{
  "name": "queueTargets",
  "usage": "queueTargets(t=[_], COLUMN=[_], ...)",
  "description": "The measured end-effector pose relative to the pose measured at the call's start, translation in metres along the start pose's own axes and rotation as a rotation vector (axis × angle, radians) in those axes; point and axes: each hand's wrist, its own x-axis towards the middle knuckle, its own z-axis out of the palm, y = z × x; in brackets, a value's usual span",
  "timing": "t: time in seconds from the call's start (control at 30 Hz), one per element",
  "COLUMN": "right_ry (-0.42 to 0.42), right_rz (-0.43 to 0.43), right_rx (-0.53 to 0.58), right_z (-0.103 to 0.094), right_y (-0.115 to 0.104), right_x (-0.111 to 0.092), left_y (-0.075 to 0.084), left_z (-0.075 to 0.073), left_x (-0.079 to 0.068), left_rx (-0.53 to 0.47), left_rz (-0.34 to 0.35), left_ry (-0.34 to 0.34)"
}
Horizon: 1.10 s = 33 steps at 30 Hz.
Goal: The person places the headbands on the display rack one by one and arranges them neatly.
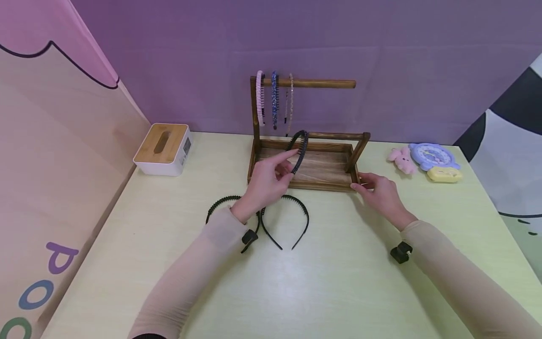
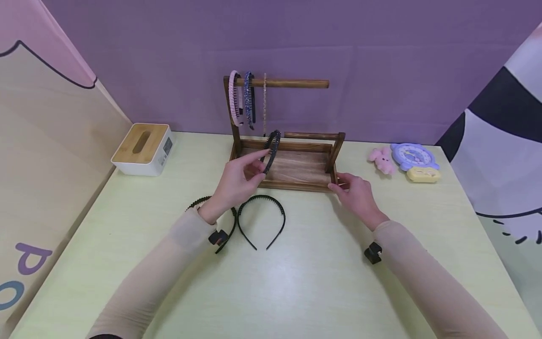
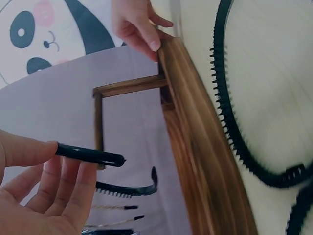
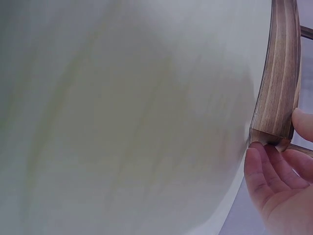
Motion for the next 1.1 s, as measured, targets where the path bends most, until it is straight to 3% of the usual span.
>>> queueTargets(t=[0.3, 0.6, 0.8, 1.1], right_ry=[0.0, -0.005, -0.002, 0.009], right_rz=[0.007, 0.006, 0.001, -0.002], right_rx=[0.002, 0.001, 0.006, 0.005], right_z=[-0.001, -0.001, -0.002, -0.001], right_y=[0.001, 0.001, 0.0, -0.002], right_x=[-0.003, -0.005, -0.002, 0.0], left_y=[-0.006, -0.009, -0.013, -0.016], left_z=[0.028, 0.065, 0.087, 0.109], left_x=[0.028, 0.042, 0.051, 0.059], left_rx=[0.0, -0.024, -0.014, 0.104], left_rz=[-0.003, 0.001, -0.007, 0.032], left_ry=[0.021, 0.008, -0.048, -0.115])
